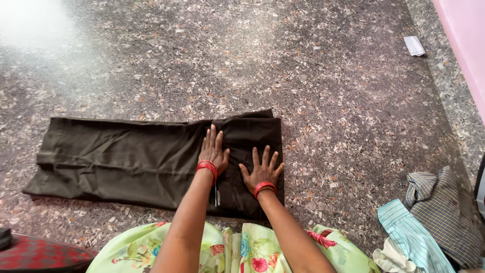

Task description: The person folds a grey polo shirt and a pair of dark trousers on the floor and then places them inside a bag.

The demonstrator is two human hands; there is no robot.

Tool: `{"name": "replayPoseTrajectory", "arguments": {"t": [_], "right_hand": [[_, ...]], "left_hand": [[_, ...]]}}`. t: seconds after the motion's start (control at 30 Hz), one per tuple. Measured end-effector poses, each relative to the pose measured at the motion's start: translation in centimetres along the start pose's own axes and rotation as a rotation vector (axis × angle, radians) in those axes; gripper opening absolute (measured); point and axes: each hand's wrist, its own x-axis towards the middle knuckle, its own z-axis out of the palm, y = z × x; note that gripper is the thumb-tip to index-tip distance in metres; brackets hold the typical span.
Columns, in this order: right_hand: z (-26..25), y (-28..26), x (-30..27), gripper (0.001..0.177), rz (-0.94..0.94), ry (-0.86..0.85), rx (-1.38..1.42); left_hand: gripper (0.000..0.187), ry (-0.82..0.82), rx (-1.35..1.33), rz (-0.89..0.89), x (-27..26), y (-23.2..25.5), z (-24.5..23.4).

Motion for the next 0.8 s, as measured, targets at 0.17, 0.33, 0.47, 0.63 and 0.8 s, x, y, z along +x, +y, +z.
{"name": "replayPoseTrajectory", "arguments": {"t": [0.17,0.33,0.47,0.63,0.8], "right_hand": [[-0.4,1.6,-2.1,0.087,-0.004,-0.03,-0.039],[-0.8,1.9,-0.9,0.086,-0.028,-0.044,-0.031],[-0.2,0.1,-0.3,0.082,-0.077,0.14,-0.266],[3.0,-3.1,0.6,0.062,-0.395,0.207,0.245],[4.1,-3.7,2.3,0.061,-0.34,0.208,0.169]], "left_hand": [[0.08,0.025,0.012,-0.013,-3.6,1.7,0.4],[0.082,0.008,0.033,-0.02,-3.0,1.8,0.3],[0.085,-0.029,0.065,-0.039,-2.4,1.9,0.5],[0.078,-0.06,0.097,0.001,-0.3,0.2,3.1],[0.071,-0.093,-0.032,0.07,2.4,-2.4,3.7]]}}
